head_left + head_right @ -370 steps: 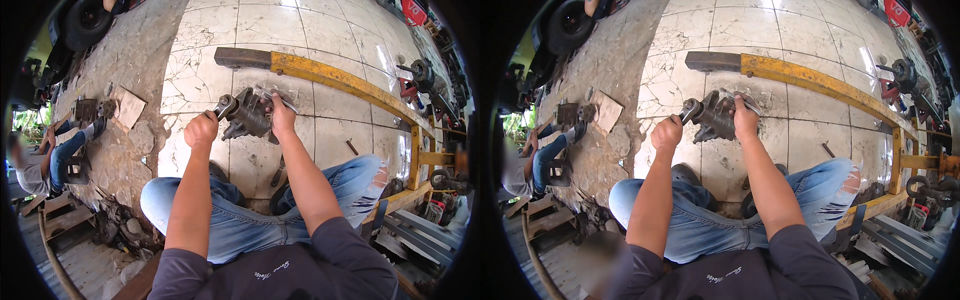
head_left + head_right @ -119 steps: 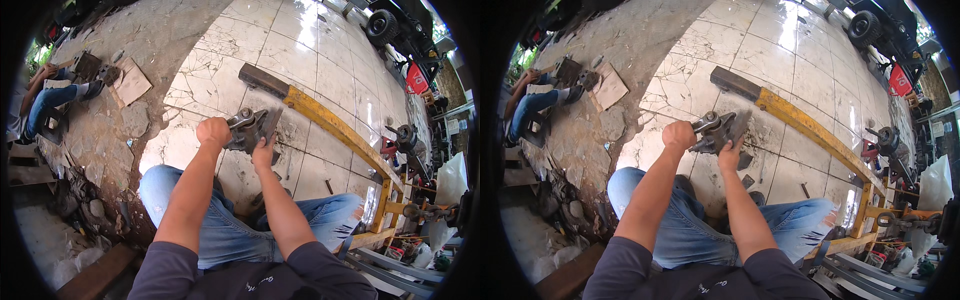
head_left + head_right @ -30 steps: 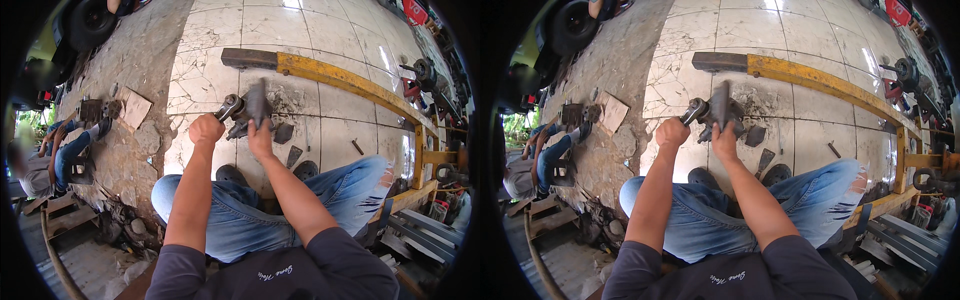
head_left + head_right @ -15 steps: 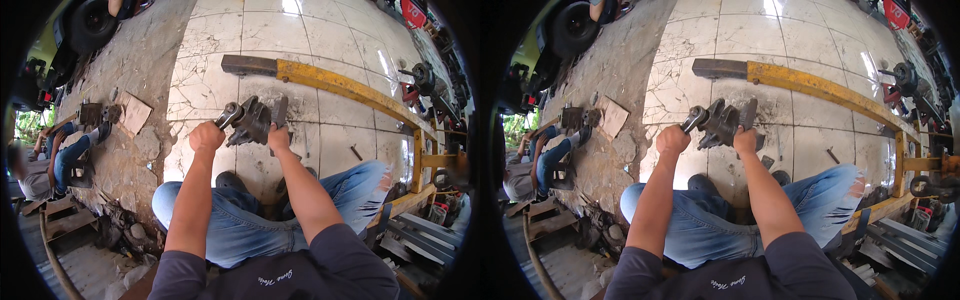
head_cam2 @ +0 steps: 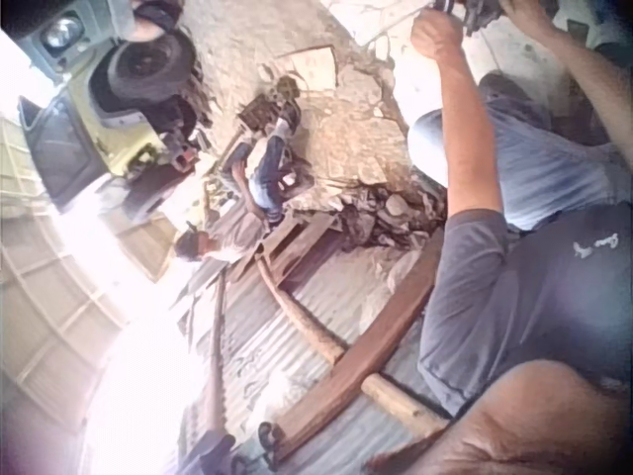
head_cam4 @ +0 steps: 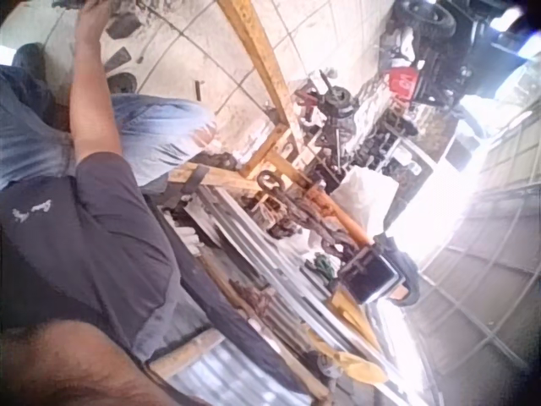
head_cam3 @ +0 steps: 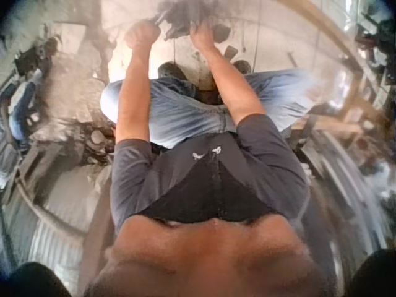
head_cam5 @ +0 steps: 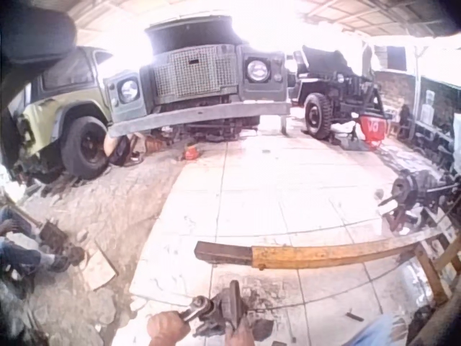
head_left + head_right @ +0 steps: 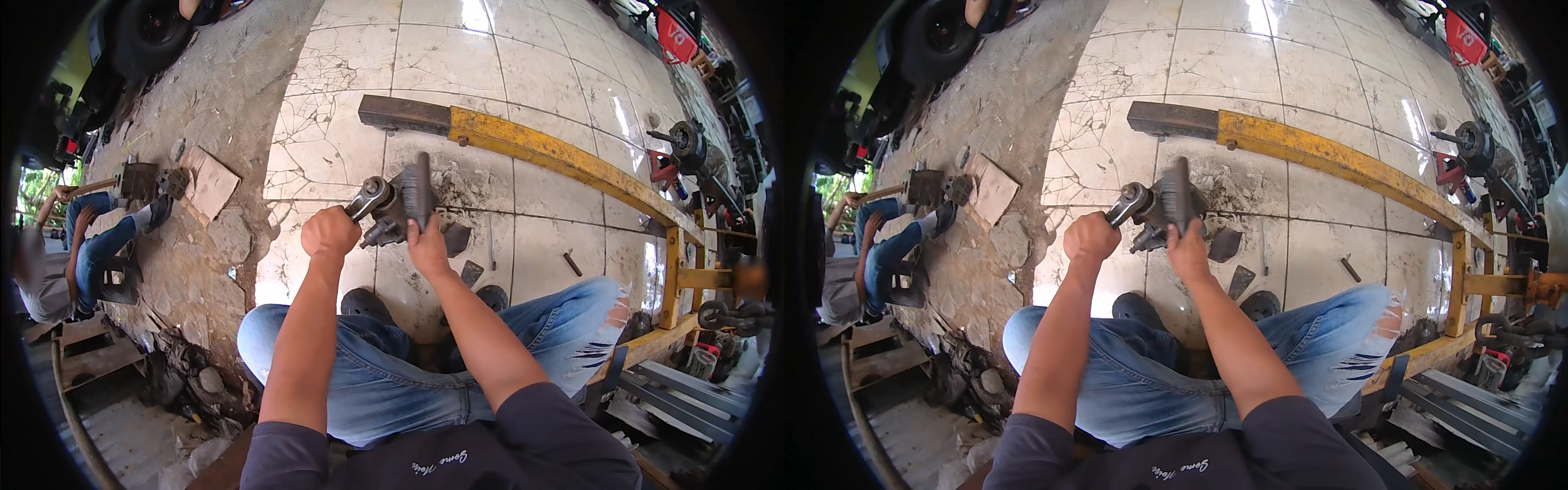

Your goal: The person sits on the floor and uses a hammer and a wrench to repeatedly strike and adjust a metal mechanical component. They hold the part steady with one hand while striking it with the other, occasionally repositioning the tool.

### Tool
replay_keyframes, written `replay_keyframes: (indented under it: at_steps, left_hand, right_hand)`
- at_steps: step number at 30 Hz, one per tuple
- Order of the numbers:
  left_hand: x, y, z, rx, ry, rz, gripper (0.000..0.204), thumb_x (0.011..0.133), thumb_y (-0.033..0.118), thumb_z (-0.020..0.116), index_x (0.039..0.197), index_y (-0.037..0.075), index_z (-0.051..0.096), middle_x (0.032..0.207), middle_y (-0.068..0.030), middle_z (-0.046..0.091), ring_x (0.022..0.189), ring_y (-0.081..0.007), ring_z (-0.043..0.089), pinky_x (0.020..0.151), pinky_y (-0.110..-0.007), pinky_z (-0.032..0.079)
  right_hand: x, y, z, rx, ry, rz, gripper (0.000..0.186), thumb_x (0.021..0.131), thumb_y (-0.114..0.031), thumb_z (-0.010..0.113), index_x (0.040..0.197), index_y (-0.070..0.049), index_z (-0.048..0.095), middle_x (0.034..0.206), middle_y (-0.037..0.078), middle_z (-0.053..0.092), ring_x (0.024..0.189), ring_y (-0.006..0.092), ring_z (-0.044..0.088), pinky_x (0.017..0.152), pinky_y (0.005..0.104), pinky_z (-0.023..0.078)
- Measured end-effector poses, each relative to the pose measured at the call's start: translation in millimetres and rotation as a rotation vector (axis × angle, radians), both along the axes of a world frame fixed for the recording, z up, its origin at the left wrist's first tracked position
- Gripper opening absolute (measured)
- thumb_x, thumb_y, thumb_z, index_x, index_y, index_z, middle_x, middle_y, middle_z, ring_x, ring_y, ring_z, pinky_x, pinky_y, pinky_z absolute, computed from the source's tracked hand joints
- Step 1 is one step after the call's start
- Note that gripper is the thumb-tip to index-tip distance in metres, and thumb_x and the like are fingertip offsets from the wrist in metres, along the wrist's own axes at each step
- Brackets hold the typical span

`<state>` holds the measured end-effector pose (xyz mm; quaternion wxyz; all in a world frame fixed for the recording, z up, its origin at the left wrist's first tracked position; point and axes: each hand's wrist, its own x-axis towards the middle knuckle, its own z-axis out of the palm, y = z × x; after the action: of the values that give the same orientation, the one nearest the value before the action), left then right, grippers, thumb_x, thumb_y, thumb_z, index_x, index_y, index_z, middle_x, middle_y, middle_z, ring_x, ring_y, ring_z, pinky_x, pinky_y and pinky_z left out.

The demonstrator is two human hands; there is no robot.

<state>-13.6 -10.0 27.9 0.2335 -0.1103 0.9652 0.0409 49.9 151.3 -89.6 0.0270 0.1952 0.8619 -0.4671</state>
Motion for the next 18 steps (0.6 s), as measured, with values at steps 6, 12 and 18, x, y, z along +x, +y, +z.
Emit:
replay_keyframes:
  at_steps: [6,12,18]
  left_hand:
    - [-2,-1,-4,-0.008,0.069,0.021,0.027,0.081,0.024,0.06,0.098,0.009,0.075,0.101,-0.0145,0.072,0.097,-0.0311,0.07,0.083,-0.039,0.055]
    - [-2,5,-4,-0.001,0.072,0.001,0.027,0.081,0.023,0.059,0.097,0.009,0.075,0.1,-0.0149,0.073,0.096,-0.0309,0.07,0.082,-0.039,0.055]
    - [0,-3,-9,0.013,0.064,-0.026,0.03,0.084,0.03,0.058,0.101,0.012,0.074,0.101,-0.0146,0.072,0.097,-0.0321,0.069,0.085,-0.041,0.054]
  right_hand:
    - [-17,25,7,0.016,0.066,-0.144,0.048,0.098,-0.037,0.05,0.115,0.007,0.038,0.086,0.037,0.062,0.084,0.0555,0.06,0.074,0.0582,0.048]
    - [-16,33,-38,-0.125,-0.286,-0.316,0.046,0.098,-0.037,0.049,0.114,0.006,0.041,0.092,0.037,0.063,0.086,0.0539,0.061,0.073,0.0565,0.048]
    - [-1,12,-4,0.008,0.092,-0.014,0.045,0.098,-0.037,0.051,0.11,0.005,0.041,0.09,0.038,0.061,0.087,0.0549,0.06,0.074,0.0569,0.047]
